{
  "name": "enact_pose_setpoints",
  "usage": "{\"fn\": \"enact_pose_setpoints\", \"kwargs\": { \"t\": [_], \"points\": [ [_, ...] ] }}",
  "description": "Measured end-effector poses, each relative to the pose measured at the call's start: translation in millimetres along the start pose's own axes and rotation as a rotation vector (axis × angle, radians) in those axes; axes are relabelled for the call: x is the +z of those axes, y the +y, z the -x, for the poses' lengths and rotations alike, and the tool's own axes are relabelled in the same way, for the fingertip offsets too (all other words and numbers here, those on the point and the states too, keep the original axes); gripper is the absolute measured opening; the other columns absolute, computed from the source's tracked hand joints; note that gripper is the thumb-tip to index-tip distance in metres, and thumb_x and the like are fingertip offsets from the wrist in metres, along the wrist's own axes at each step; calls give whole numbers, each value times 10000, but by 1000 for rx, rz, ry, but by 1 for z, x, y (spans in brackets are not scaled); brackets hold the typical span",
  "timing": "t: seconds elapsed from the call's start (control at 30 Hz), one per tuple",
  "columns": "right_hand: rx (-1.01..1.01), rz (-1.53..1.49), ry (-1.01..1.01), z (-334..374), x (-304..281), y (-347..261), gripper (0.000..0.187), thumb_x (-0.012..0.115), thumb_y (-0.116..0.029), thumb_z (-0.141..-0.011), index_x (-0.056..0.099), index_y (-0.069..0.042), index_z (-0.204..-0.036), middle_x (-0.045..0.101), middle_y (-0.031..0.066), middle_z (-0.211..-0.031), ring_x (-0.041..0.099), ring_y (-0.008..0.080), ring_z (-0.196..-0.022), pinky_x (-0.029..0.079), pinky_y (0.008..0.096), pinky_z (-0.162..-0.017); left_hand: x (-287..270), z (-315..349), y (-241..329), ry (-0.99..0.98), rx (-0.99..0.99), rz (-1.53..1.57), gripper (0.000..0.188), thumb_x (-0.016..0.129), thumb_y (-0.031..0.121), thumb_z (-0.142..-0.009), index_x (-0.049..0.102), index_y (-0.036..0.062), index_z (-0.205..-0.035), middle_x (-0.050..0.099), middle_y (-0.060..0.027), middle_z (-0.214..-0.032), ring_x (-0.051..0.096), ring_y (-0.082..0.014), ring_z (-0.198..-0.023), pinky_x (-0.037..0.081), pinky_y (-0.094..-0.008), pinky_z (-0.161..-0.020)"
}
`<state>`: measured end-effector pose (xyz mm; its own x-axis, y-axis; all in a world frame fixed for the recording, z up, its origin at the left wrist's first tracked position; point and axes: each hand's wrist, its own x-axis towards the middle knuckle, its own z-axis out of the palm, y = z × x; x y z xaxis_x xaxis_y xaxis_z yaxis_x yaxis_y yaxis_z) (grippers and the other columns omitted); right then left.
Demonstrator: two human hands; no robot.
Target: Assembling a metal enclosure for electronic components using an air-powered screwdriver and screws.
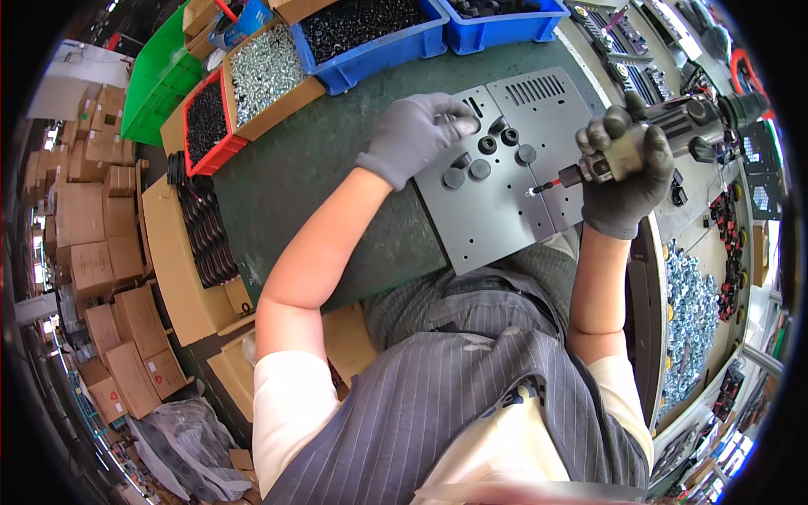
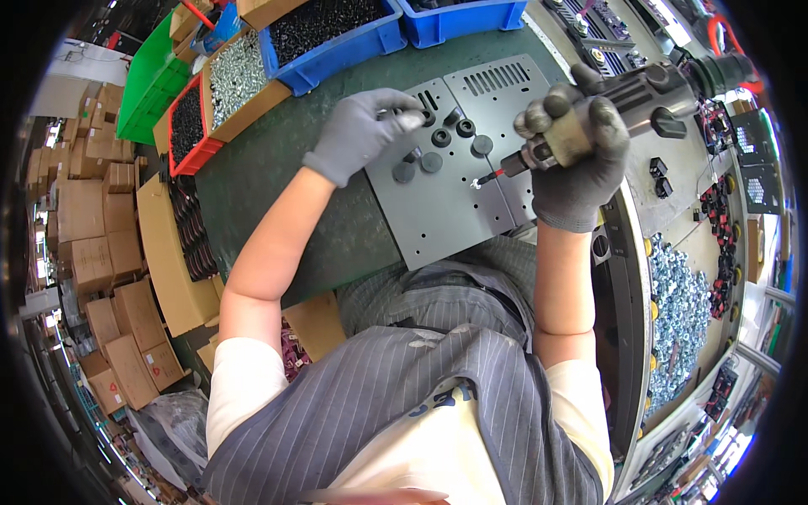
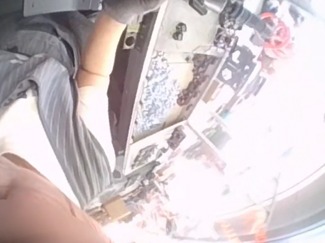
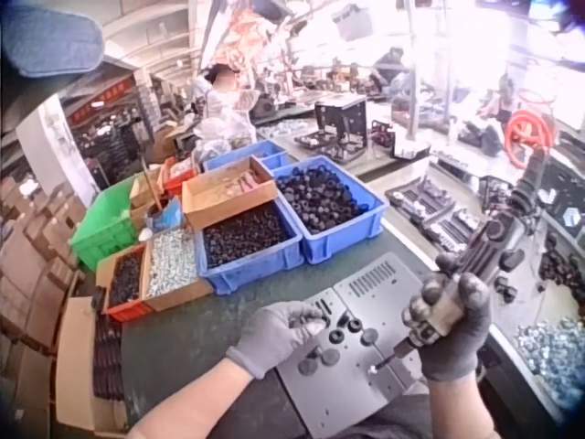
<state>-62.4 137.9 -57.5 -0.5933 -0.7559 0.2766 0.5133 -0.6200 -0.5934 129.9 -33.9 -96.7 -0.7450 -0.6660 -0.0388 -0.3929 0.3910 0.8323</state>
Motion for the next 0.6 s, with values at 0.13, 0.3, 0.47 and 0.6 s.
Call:
{"fn": "enact_pose_setpoints", "kwargs": {
  "t": [0.13,0.3,0.47,0.6],
  "points": [
    [-2,122,9,-3,7,6,569,619,-307,-845,491,39,-1279,603,100,-867,616,218,-720,519,358,-624,6,-15,6,-104,5,-270,402,793,304,-809,718,112,-1154,727,-96,-920,677,-217,-807,518,-332,-754],
    [-16,310,54,-22,13,15,595,614,-257,-816,452,93,-1268,581,136,-847,625,234,-674,507,320,-546,12,-28,-8,11,88,-228,368,775,254,-830,712,93,-1154,734,-89,-917,678,-179,-788,521,-320,-721],
    [-48,456,16,-66,22,42,537,581,-239,-836,476,45,-1279,584,131,-849,621,248,-736,532,376,-676,22,-44,-11,40,97,-159,331,763,248,-835,722,110,-1134,730,-88,-910,677,-187,-776,521,-332,-704],
    [-78,506,-61,-96,29,70,438,578,-149,-845,510,73,-1216,617,147,-866,647,251,-697,549,368,-647,24,-45,-4,77,124,-319,341,743,332,-839,724,155,-1129,711,-96,-913,671,-261,-808,525,-376,-720]
  ]
}}
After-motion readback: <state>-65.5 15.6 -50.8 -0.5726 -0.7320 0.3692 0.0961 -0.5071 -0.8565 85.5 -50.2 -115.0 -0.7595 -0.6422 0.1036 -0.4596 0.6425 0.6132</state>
